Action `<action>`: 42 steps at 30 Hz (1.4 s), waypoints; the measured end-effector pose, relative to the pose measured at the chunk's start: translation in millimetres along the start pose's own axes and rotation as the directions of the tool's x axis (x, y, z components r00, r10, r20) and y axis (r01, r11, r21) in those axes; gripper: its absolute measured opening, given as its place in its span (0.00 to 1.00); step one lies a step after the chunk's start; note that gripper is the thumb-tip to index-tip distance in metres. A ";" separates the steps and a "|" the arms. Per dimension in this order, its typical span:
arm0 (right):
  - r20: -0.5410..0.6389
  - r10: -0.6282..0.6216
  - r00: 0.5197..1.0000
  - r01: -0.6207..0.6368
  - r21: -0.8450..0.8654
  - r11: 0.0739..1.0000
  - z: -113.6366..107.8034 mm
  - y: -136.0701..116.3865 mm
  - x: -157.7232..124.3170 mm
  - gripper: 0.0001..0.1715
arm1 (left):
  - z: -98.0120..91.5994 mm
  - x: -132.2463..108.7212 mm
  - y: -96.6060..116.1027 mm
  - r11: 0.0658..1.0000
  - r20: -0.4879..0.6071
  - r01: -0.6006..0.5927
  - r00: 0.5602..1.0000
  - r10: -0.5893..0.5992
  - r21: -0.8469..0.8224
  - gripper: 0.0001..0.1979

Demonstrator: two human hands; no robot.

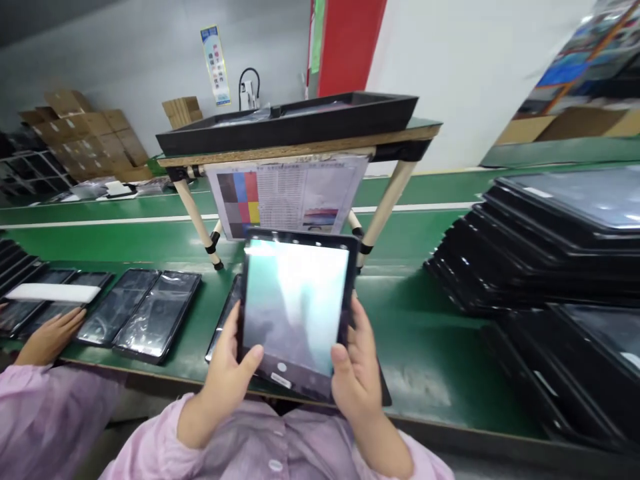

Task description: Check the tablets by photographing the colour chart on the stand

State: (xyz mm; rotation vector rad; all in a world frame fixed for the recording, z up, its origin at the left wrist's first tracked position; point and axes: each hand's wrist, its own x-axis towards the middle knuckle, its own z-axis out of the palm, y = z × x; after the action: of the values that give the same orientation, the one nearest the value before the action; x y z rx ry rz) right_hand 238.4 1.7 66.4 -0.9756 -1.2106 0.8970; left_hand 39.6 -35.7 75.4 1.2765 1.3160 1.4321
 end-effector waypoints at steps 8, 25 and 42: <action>0.171 -0.115 0.979 0.091 0.142 0.986 55.1 2.8 43.1 0.36 | -34.7 4.0 3.7 0.947 -0.189 -0.132 0.963 0.192 0.292 0.53; 0.220 0.022 0.975 -0.076 0.244 0.967 72.6 7.8 55.9 0.39 | -38.6 14.8 5.2 0.828 -0.180 -0.142 0.943 0.279 0.543 0.63; 0.235 -0.006 0.972 -0.062 0.280 0.958 73.8 15.5 53.4 0.36 | -35.7 14.3 -7.2 0.711 -0.170 -0.187 0.901 0.398 0.678 0.66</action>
State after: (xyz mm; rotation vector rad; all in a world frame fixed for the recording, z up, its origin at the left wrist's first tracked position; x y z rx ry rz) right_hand 172.1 65.5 75.3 -0.6686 -1.2232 1.1991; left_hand 1.5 -27.4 72.2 1.8415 2.0157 1.4829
